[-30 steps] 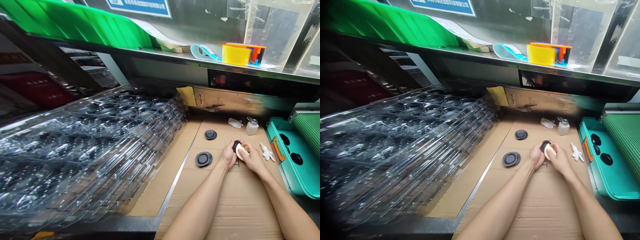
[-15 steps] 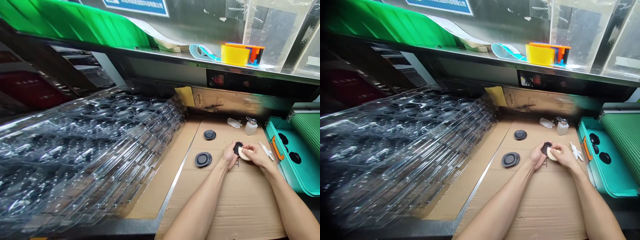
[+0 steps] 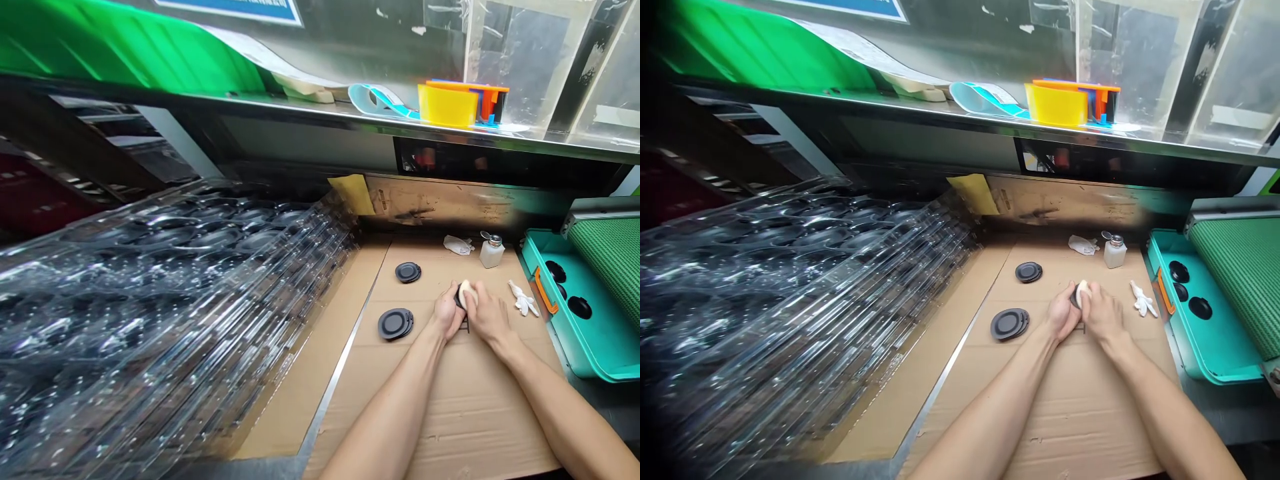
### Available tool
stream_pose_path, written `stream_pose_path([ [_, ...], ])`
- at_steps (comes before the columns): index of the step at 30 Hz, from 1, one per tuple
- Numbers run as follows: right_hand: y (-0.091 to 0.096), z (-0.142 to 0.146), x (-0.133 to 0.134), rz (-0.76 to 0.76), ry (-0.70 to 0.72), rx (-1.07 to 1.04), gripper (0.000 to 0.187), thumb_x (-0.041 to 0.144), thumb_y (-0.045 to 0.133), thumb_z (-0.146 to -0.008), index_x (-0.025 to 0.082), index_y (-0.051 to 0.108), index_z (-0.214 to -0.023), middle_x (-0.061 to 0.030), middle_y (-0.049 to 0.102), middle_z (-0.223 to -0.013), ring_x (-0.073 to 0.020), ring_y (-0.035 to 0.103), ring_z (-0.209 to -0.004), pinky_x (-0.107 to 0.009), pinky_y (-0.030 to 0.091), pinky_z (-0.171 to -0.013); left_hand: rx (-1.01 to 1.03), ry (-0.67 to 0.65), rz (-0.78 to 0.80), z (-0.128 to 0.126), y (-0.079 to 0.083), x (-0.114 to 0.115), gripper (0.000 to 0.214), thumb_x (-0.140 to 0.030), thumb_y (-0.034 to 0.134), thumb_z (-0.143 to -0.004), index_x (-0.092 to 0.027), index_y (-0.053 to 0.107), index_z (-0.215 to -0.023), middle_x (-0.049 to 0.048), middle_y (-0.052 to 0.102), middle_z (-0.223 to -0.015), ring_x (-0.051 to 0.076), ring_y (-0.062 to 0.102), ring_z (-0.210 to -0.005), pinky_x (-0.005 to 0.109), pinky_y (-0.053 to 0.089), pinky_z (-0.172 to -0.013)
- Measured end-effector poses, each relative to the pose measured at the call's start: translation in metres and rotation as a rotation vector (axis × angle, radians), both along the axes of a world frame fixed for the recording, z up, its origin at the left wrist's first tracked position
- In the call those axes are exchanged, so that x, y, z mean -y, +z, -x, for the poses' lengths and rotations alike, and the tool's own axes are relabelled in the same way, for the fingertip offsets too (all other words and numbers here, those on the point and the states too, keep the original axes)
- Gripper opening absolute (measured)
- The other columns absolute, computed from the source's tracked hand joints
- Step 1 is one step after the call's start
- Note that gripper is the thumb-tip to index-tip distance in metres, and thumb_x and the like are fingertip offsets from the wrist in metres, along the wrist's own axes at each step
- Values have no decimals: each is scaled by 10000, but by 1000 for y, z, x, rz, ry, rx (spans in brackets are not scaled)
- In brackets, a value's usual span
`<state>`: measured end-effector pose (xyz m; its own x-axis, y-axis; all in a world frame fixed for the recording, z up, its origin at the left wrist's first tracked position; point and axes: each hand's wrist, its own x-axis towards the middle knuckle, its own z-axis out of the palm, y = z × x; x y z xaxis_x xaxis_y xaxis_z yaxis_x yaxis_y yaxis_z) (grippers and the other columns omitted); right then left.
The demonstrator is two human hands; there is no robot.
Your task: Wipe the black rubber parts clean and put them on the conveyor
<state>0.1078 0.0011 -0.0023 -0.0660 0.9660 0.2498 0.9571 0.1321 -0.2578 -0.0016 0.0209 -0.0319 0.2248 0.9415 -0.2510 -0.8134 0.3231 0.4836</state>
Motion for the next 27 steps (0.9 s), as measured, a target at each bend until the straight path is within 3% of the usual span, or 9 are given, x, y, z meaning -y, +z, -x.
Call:
stream_pose_path([
  [4,5,14,6,102,-151,36,350,419,332,-1051,184,535,-1213,-122,735,-917,-256,693,-775,-306,393,-676,-8,-16,6,0,-1,1,382,-358,410,-1031,-101,690,-994,168,741,-1084,262,683,-1112,415,509,-1044],
  [14,0,28,12,80,-168,60,418,475,342,-1045,176,510,-1283,-140,724,-852,-245,692,-750,-312,435,-712,17,-29,0,-2,-2,4,334,-367,443,-1017,-144,687,-1066,135,723,-1178,254,675,-1135,392,495,-1057],
  [16,0,23,8,74,-156,65,405,466,339,-1047,178,529,-1259,-149,727,-887,-243,695,-754,-311,429,-707,12,-40,-4,-2,0,5,316,-351,447,-1015,-142,680,-1055,137,723,-1171,247,681,-1113,388,505,-1042],
  [22,3,-20,-15,-1,-289,-25,391,480,358,-1041,217,549,-1259,-109,729,-953,-262,683,-849,-308,380,-702,15,-35,18,7,9,5,347,-345,386,-1025,-116,645,-1050,190,704,-1177,274,687,-1093,417,557,-920],
  [25,-2,-34,-15,-3,-236,-66,398,487,369,-1037,210,599,-1206,-97,721,-972,-245,658,-882,-302,361,-712,80,-38,57,16,12,3,403,-389,357,-1010,-104,638,-1063,223,687,-1190,324,675,-1117,444,576,-857],
  [27,-3,-39,-12,15,-127,-59,392,479,371,-1038,212,654,-1087,-81,716,-958,-226,639,-898,-299,363,-734,140,-40,67,21,15,2,395,-348,352,-991,-91,636,-1088,232,681,-1187,340,669,-1128,452,585,-839],
])
